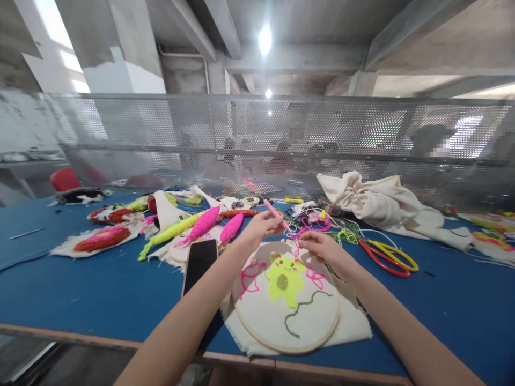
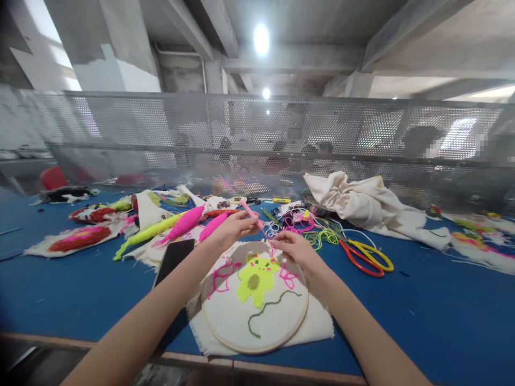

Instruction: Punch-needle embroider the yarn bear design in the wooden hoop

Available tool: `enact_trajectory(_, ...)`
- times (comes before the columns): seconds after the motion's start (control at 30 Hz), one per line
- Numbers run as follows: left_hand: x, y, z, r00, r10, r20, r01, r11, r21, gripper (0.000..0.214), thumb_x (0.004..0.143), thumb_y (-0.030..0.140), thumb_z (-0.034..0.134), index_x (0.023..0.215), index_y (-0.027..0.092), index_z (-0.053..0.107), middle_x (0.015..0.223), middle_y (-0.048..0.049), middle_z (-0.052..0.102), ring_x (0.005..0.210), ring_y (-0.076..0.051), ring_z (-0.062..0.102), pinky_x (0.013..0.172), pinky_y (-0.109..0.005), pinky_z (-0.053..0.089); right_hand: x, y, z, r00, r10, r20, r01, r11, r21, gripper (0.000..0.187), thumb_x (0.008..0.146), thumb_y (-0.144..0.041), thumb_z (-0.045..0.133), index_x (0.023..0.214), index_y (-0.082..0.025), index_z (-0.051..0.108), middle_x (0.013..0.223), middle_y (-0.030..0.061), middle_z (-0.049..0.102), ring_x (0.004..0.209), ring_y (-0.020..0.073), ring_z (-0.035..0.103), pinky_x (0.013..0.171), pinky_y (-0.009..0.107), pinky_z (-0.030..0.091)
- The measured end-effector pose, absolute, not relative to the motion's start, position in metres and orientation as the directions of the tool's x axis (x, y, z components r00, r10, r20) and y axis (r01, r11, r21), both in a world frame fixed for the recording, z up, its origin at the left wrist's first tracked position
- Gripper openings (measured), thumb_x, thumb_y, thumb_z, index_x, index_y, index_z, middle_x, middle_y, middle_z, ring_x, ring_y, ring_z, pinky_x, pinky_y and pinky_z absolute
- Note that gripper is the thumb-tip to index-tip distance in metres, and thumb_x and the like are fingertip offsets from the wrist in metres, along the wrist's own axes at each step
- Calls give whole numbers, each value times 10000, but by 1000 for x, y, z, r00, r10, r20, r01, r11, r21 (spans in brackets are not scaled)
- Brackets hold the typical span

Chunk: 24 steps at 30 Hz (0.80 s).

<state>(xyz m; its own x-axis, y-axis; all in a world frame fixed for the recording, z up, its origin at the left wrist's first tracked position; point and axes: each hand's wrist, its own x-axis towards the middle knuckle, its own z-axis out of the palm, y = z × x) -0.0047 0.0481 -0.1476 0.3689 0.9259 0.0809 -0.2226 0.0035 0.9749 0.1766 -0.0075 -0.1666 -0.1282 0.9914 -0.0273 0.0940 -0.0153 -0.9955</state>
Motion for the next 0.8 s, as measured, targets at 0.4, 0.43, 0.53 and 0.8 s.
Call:
enact_trajectory(0.4, -38, 85, -150, -60, 998, 11, -466, -38, 884, 163, 820, 158, 547, 658, 137, 561, 570, -4, 612, 509, -69, 572, 525, -164, 439, 189, 6, -175, 28, 989, 143, 270, 130, -954, 214, 607, -383, 640, 662, -181, 599, 467, -61, 427, 402, 64, 308, 403, 221, 202)
enact_trajectory(0.43, -44, 90, -150, -129, 992, -15, -489, -50, 871, 196, 835, 156, 520, 640, 145, 527, 531, 16, 580, 474, -56, 549, 498, -147, 421, 194, 9, -176, 78, 981, 176, 287, 147, -947, 204, 609, -380, 630, 639, -186, 576, 464, -61, 424, 404, 67, 312, 406, 223, 210)
enact_trajectory(0.53, -62, 100, -147, -240, 966, -91, -533, -53, 844, 288, 884, 153, 416, 596, 162, 420, 454, 53, 482, 402, -34, 486, 451, -119, 378, 215, 21, -176, 231, 944, 237, 308, 160, -938, 175, 635, -368, 571, 647, -201, 520, 463, -62, 411, 416, 85, 334, 422, 230, 242)
enact_trajectory(0.8, -55, 78, -130, 184, 981, -63, -480, 145, 865, 250, 899, 206, 361, 683, 159, 478, 426, 70, 330, 341, -55, 345, 388, -158, 349, 249, 34, -180, 481, 802, 355, 437, 131, -890, 189, 599, -280, 605, 758, -181, 583, 910, 97, 603, 915, 263, 528, 725, 339, 391)
